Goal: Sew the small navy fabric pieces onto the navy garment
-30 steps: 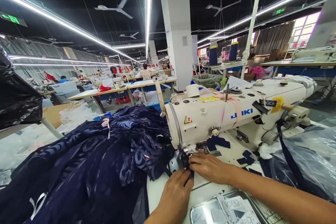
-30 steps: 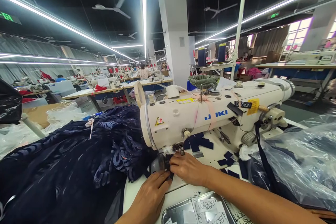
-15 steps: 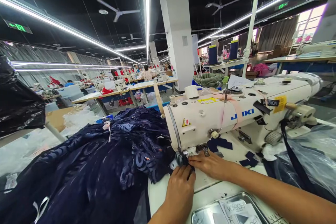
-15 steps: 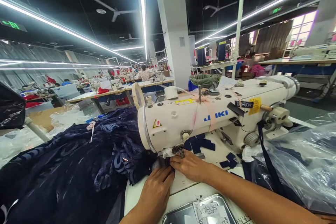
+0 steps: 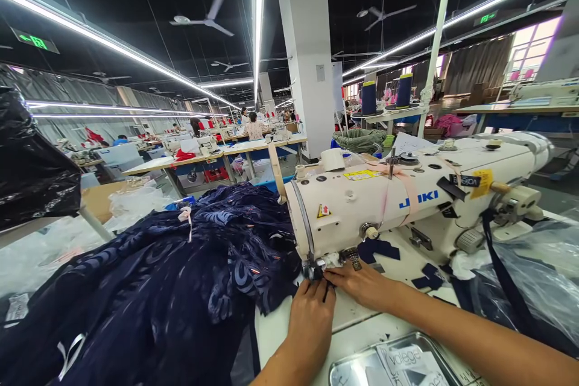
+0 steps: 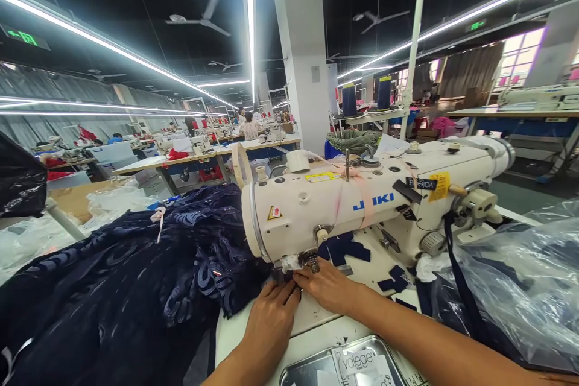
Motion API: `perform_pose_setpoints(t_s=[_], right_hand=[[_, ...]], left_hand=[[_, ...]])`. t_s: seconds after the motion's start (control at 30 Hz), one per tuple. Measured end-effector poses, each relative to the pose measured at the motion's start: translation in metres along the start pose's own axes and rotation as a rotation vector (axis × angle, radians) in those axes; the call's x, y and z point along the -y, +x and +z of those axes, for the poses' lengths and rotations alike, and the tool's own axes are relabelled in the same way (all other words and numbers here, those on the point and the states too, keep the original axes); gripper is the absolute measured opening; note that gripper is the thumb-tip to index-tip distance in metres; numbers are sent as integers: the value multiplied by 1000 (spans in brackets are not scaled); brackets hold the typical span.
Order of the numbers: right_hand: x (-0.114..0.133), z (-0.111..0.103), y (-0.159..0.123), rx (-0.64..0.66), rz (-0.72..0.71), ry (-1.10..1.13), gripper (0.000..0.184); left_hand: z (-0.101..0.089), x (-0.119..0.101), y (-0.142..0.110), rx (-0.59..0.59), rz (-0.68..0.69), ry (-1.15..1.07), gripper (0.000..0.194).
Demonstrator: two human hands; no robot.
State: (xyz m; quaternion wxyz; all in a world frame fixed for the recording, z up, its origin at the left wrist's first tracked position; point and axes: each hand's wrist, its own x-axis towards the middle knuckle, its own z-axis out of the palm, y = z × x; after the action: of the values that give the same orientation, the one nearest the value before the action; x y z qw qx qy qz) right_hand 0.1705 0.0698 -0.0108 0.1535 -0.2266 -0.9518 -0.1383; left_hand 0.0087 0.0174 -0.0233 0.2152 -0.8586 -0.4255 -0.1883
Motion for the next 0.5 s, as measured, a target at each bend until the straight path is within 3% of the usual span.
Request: perform_pose_setpoints(t_s=[0.33, 0.5], right_hand=[[-1, -2, 2, 26, 91, 94, 39], [3, -5, 1, 41, 165, 154, 27]], left_hand=[[0, 0, -7, -70, -20, -83, 36], [-20, 16, -10, 107, -113, -292, 41]])
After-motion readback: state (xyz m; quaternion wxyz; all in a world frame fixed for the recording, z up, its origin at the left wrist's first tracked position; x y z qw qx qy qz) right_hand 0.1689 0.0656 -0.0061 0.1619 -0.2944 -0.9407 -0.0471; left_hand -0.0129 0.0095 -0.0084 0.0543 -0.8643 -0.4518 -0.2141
